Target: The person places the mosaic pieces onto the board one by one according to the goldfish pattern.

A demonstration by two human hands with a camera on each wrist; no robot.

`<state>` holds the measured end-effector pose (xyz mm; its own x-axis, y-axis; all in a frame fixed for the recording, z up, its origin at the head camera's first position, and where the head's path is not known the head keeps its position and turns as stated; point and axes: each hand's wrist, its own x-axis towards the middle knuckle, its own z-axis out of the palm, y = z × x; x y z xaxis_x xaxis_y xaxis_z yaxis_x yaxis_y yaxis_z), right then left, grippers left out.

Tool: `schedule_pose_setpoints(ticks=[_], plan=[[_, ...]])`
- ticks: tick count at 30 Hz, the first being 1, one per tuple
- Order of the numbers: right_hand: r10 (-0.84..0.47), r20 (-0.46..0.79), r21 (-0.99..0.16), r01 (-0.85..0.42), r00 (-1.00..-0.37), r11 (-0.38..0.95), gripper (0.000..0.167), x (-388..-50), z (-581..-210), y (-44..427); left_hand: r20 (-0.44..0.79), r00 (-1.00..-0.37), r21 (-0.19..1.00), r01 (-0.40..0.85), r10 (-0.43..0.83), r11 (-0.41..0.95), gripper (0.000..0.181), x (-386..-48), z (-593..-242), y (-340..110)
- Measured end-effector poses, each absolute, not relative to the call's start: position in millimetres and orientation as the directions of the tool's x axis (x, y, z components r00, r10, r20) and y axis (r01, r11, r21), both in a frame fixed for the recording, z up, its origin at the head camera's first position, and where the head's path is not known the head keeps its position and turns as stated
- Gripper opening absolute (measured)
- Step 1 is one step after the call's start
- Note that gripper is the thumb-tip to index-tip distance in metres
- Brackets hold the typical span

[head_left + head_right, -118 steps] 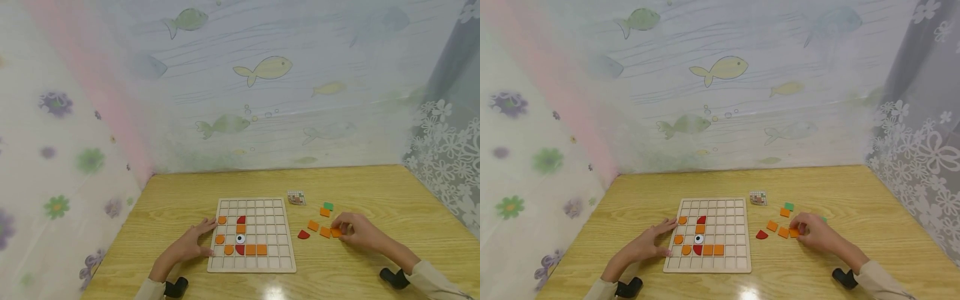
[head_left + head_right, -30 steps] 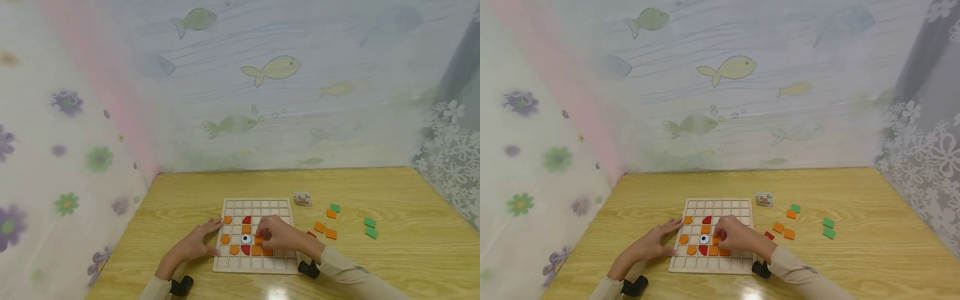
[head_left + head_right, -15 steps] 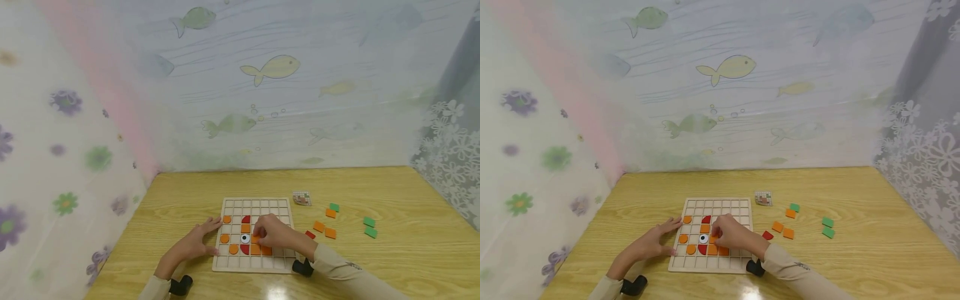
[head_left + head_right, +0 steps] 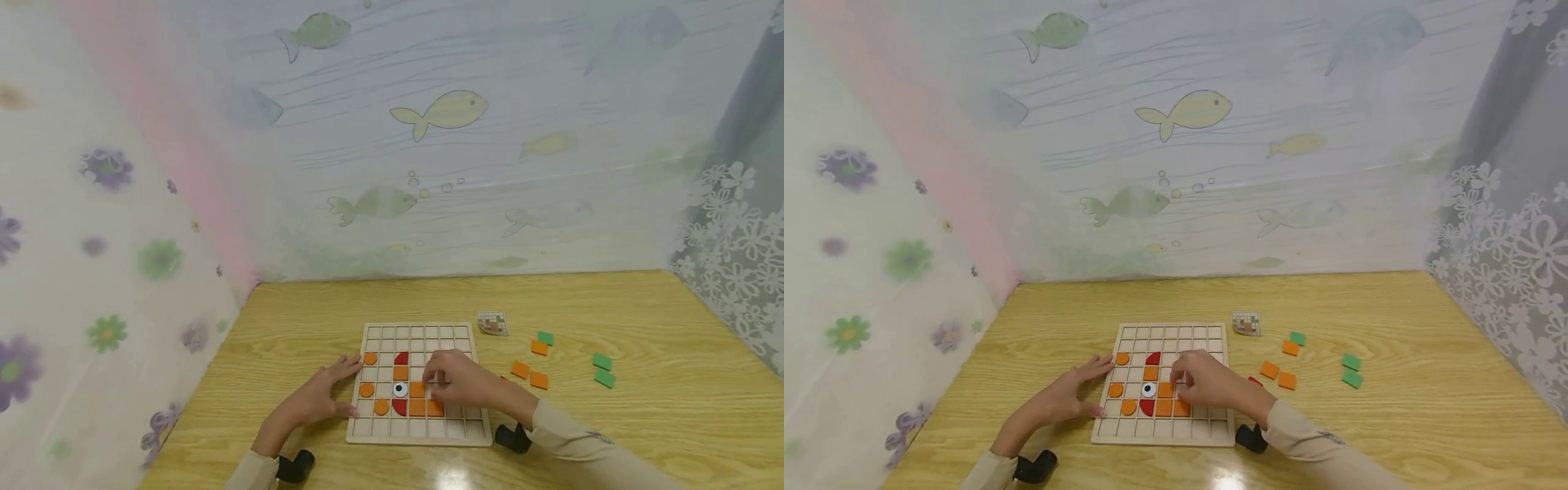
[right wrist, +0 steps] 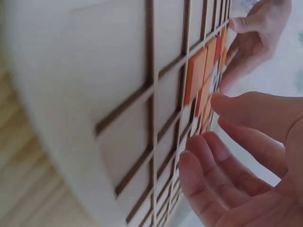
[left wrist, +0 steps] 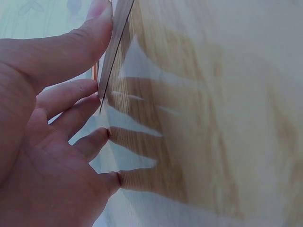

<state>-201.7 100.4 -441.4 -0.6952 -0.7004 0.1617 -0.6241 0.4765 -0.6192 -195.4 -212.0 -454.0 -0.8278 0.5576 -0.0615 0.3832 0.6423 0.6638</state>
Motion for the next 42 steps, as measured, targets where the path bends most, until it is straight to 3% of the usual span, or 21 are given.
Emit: schedule_pose_setpoints(ticks=[8,18,31,42], plan=[[-0.695,0.161,-0.583,-0.636,-0.701,0.507,0.014,-199,-434,128,-0.051,-0.828,0.669,0.386,0.558,0.635,0.08,-196,-456,-214],[-0.68,0.161,-0.615,-0.611,-0.715,0.497,0.015,-197,-432,163,-0.059,-0.832,0.666,0.379,0.552,0.642,0.079,-194,-454,-214],[-0.609,0.185,-0.628,-0.569,-0.771,0.531,0.018,-185,-434,210,-0.045,-0.812,0.682,0.4,0.581,0.612,0.079,-193,-449,-211],[-0.527,0.225,-0.562,-0.551,-0.819,0.617,0.024,-182,-442,249,-0.06,-0.813,0.686,0.389,0.58,0.615,0.079,-194,-452,-212]])
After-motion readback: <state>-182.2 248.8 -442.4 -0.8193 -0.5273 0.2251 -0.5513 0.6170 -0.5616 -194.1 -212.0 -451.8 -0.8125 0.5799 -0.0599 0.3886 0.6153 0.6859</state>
